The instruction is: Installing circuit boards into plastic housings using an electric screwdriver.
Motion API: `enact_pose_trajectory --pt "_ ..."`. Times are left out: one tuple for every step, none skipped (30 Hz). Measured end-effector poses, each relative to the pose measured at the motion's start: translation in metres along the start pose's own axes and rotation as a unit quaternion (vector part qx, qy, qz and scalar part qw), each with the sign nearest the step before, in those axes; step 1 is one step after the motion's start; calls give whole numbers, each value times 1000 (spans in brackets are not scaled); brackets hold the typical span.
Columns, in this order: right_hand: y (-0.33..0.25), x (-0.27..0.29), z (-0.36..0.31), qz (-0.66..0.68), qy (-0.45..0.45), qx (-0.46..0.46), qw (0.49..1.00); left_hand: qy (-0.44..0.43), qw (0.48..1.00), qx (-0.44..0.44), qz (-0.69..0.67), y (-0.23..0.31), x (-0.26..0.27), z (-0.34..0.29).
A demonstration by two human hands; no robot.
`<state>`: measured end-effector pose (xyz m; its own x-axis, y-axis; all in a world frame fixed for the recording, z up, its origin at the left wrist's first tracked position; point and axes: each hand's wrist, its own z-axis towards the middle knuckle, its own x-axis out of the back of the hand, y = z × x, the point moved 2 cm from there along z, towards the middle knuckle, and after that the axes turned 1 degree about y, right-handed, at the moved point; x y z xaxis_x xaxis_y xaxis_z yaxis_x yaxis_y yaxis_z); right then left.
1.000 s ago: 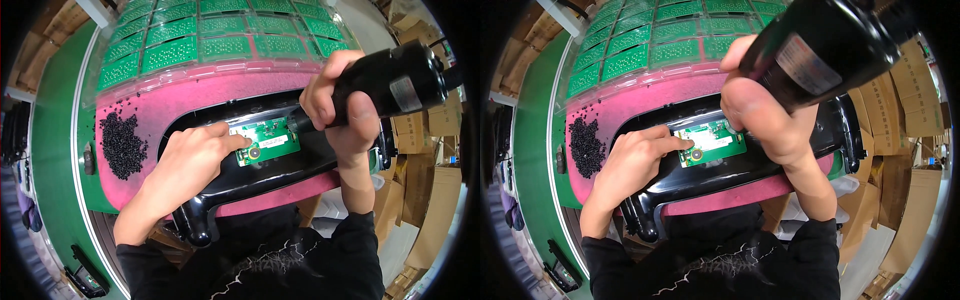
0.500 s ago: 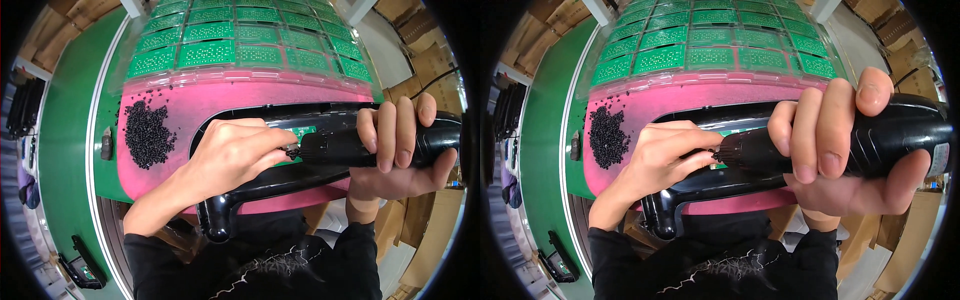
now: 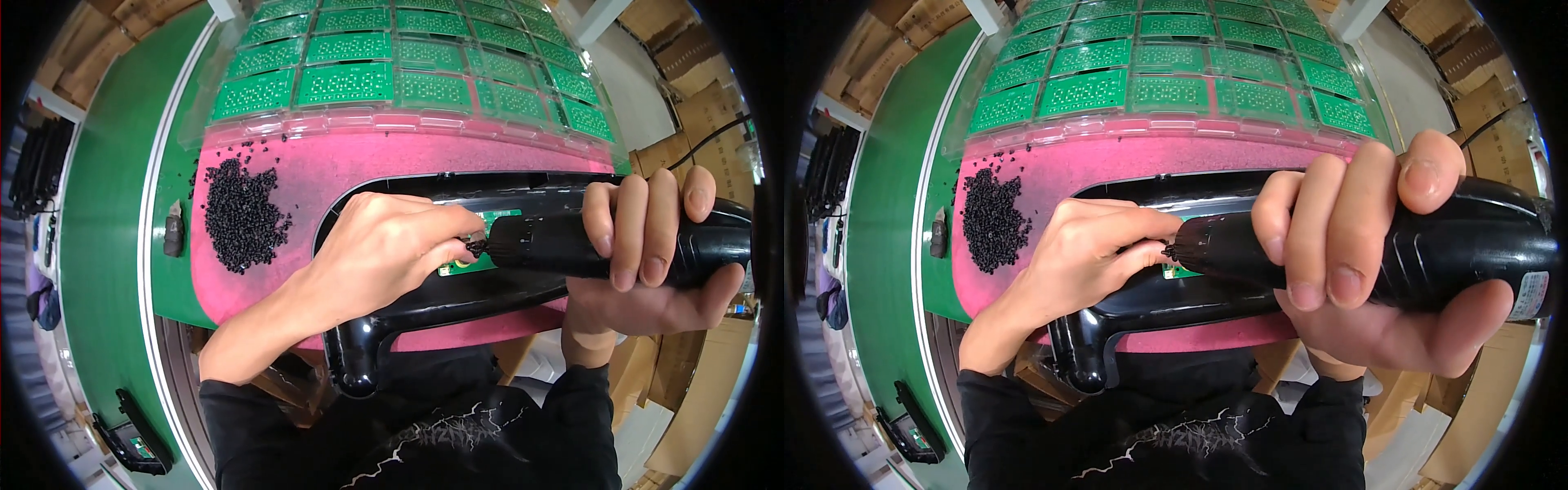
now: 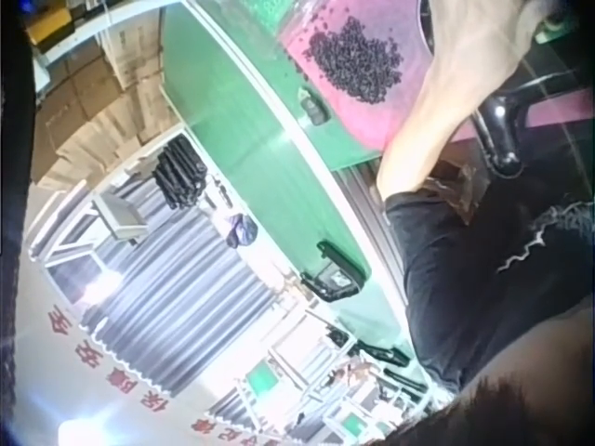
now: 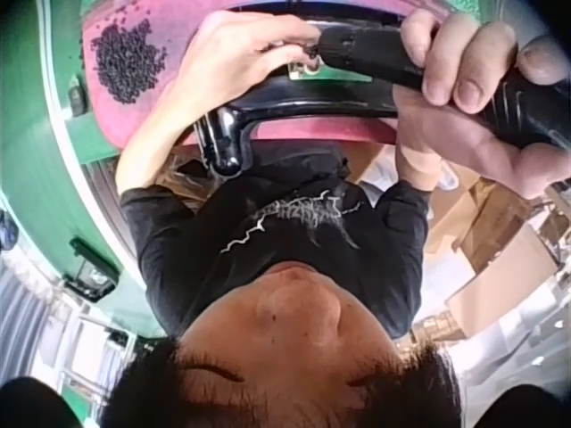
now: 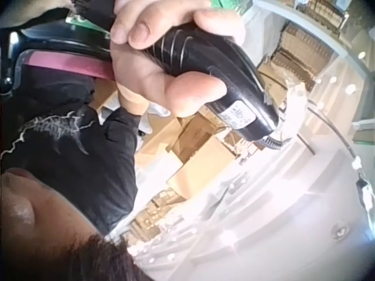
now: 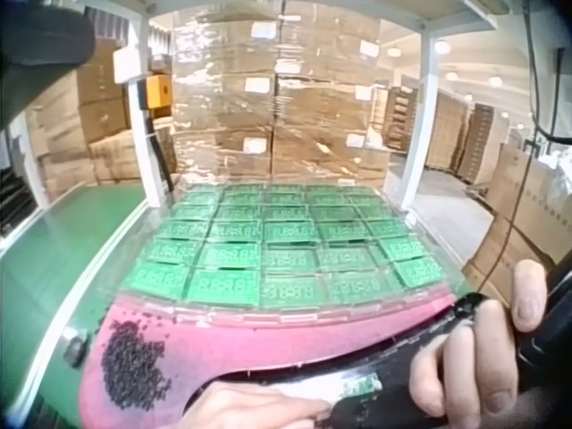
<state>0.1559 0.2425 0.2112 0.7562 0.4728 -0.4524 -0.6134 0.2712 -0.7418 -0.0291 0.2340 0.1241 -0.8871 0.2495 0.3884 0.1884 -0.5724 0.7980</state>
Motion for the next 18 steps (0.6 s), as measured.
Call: enact_pose_trajectory --pt "0 -1 -1 -7 4 -5 1000 -10 1000 -7 3 -1 -1 0" --pt "0 -1 -1 -14 9 -9 1000 -10 1000 -8 3 -1 -1 0" --pt "-1 0 -1 -14 9 -9 1000 -21 1000 -8 6 0 -2 0" --pt "-2 2 -1 -26 -3 -11 1000 -31 999 -8 9 0 -2 0" --pt "-2 2 -1 -38 -15 -12 999 -32 999 -9 9 0 -2 0" --pt "-3 3 -2 -39 -14 -11 999 -21 1000 -6 6 0 -2 0" --pt "-1 3 -2 -37 -19 -15 999 -9 1000 -1 4 -1 0 -1" --pt "0 3 -2 -36 -23 -19 999 -9 1000 0 5 2 1 -1" --pt "2 3 -2 -35 -23 -19 999 -4 1000 27 -1 6 4 0" --pt "2 5 -2 -43 -17 -12 999 -1 999 51 -8 8 5 3" --pt "2 7 -2 -52 -10 -4 999 -3 999 50 -9 8 4 3" --pt "2 9 -1 -53 -9 -2 999 -4 999 45 -1 6 3 4" --pt "3 11 -1 -51 -22 -4 998 -4 999 42 6 5 2 2" --pt "5 12 -1 -49 -36 -6 998 -4 999 42 5 5 2 3" --pt "6 13 0 -46 -57 -6 997 -5 999 35 6 5 2 3" --pt "6 13 0 -46 -56 -6 997 -7 1000 28 6 5 3 4" --pt "7 13 0 -45 -56 -3 997 -7 1000 28 5 4 2 5" --pt "7 13 0 -44 -56 0 997 2 999 1 35 4 2 5"
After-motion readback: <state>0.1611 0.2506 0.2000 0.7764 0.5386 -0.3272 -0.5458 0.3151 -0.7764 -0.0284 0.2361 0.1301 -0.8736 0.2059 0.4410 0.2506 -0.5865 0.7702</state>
